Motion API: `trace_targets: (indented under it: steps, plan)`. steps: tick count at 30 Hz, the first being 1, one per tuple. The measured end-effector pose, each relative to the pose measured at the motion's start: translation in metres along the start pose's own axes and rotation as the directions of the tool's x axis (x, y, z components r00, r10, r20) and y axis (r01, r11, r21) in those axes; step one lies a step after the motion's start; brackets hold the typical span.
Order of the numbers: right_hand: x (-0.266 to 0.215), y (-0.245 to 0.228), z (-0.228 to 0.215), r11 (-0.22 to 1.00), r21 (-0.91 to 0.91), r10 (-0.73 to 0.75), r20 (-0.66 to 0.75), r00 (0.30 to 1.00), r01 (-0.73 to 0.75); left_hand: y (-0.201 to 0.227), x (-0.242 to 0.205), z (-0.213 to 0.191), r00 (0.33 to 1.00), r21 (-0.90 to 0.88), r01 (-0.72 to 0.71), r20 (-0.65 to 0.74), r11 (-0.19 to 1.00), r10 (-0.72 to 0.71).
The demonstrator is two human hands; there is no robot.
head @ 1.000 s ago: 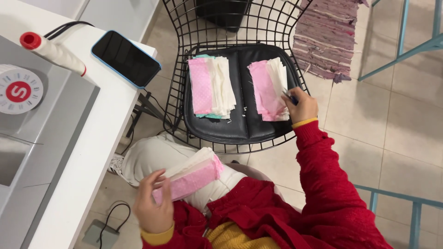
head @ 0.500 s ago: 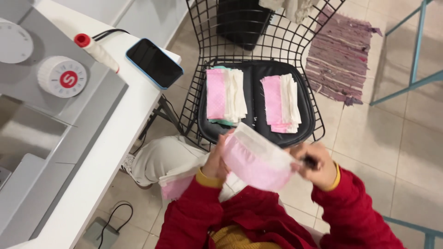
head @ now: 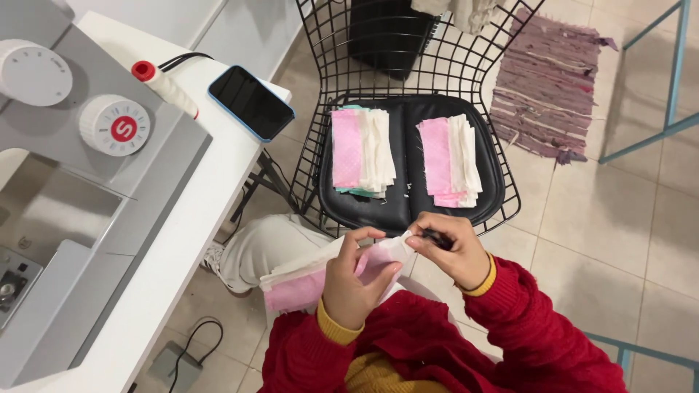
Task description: The person sits on the floor and uses scissors to trim the edges of small, folded fabric pieces. They pick up each piece from a stack on a chair, trim it, and place it back on the stack.
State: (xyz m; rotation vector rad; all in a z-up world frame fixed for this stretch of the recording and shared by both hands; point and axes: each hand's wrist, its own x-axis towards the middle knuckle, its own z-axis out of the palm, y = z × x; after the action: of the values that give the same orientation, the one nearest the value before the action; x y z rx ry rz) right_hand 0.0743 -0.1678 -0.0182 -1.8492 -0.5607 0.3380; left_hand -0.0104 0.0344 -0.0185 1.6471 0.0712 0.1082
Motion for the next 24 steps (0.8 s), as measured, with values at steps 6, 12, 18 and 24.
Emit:
trace_targets:
  steps: [6, 12, 18, 24]
  plan:
    - [0.000, -0.019, 0.005, 0.999, -0.012, -0.048, -0.021, 0.999, 0.048, -0.004, 0.002, -0.009, 0.995, -0.130, -0.097, 0.014, 0.987, 0.099]
    - [-0.004, -0.024, 0.005, 1.000, -0.008, -0.008, -0.040, 0.999, 0.008, 0.002, 0.006, -0.002, 0.990, -0.019, -0.116, -0.088, 0.993, 0.114]
    - [-0.026, -0.022, 0.008, 0.966, 0.074, -0.250, 0.024, 0.968, 0.248, -0.012, 0.005, -0.004, 0.996, -0.219, -0.008, -0.090, 0.976, -0.012]
    - [-0.028, -0.019, 0.018, 0.992, 0.039, 0.115, 0.053, 0.992, -0.117, -0.004, 0.001, -0.006, 0.999, -0.280, 0.001, -0.049, 0.960, -0.015]
